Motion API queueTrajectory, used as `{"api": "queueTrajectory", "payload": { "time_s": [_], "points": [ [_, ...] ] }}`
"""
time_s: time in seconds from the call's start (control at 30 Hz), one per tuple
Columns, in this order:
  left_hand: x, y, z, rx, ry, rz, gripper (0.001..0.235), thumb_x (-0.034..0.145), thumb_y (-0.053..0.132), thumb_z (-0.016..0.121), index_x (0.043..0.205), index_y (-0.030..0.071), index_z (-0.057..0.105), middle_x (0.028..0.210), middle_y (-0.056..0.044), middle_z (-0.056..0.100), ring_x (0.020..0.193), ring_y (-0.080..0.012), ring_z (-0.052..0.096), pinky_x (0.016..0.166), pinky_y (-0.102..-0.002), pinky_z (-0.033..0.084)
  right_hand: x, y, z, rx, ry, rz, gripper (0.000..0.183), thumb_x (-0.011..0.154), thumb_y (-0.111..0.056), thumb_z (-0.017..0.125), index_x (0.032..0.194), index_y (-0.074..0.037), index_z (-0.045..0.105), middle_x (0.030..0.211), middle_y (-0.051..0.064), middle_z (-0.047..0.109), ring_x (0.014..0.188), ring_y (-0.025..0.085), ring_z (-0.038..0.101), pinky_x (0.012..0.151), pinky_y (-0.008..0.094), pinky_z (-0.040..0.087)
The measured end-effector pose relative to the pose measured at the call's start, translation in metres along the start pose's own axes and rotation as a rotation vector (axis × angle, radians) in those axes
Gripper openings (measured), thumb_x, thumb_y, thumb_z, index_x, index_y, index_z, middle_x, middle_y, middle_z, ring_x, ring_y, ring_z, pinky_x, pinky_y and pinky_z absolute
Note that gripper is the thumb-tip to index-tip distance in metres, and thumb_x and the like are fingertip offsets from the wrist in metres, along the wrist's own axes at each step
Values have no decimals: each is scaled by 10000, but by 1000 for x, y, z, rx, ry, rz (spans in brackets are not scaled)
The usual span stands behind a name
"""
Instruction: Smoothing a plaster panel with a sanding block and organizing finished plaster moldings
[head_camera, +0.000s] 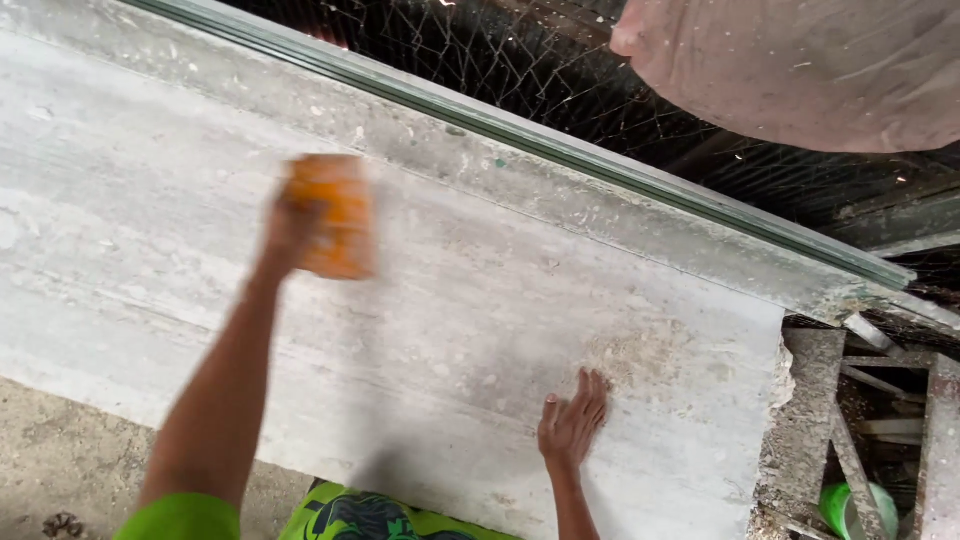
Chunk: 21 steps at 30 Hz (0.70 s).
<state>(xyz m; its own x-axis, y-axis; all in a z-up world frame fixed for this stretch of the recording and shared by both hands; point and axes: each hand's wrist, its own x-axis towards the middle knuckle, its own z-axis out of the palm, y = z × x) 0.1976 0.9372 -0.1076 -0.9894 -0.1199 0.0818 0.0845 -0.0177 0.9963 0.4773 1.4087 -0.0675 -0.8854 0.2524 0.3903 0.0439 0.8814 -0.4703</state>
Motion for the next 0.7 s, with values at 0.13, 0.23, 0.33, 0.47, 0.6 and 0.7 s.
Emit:
{"api": "queueTrajectory", "payload": {
  "time_s": [0.13,0.23,0.33,0.47,0.6,0.7],
  "points": [
    [-5,11,53,133,23,-276,328,885,288,674,1162,117,634,967,-63,672,836,-207,623,711,-415,522,0,3,1,-62,-32,1,671,1067,-554,306,1523,-79,434,1561,171,432,1463,359,403,1203,561,289],
    [-42,49,236,-66,-333,-312,378,883,222,612,1258,182,641,1241,-37,629,1082,-207,646,868,-417,551,1,-3,1,-51,-32,16,674,1066,-557,310,1532,-85,433,1579,172,419,1474,362,395,1203,571,277],
    [-103,99,375,394,-603,-272,547,895,180,494,1442,176,503,1320,-174,623,1135,-361,646,881,-505,536,-7,7,2,-17,-23,39,658,1071,-509,328,1549,-60,390,1603,188,380,1501,389,354,1202,571,281],
    [-138,131,403,490,-649,-272,614,894,197,471,1507,174,451,993,-287,724,816,-474,688,663,-554,475,-11,22,8,103,-28,106,657,1067,-474,350,1569,-50,335,1618,204,324,1498,405,324,1169,584,338],
    [-144,98,282,139,-444,-202,633,908,427,485,1433,73,502,1275,-401,616,1173,-634,572,1027,-678,465,-11,27,11,67,-5,63,688,1045,-535,314,1539,-63,395,1523,199,377,1442,410,378,1177,544,286],
    [-181,25,147,127,-140,-362,360,943,286,748,1253,123,663,972,-116,712,824,-258,731,709,-410,613,-17,22,2,113,-12,3,638,1067,-502,337,1505,-47,425,1484,210,402,1419,410,392,1170,545,281]
  ]
}}
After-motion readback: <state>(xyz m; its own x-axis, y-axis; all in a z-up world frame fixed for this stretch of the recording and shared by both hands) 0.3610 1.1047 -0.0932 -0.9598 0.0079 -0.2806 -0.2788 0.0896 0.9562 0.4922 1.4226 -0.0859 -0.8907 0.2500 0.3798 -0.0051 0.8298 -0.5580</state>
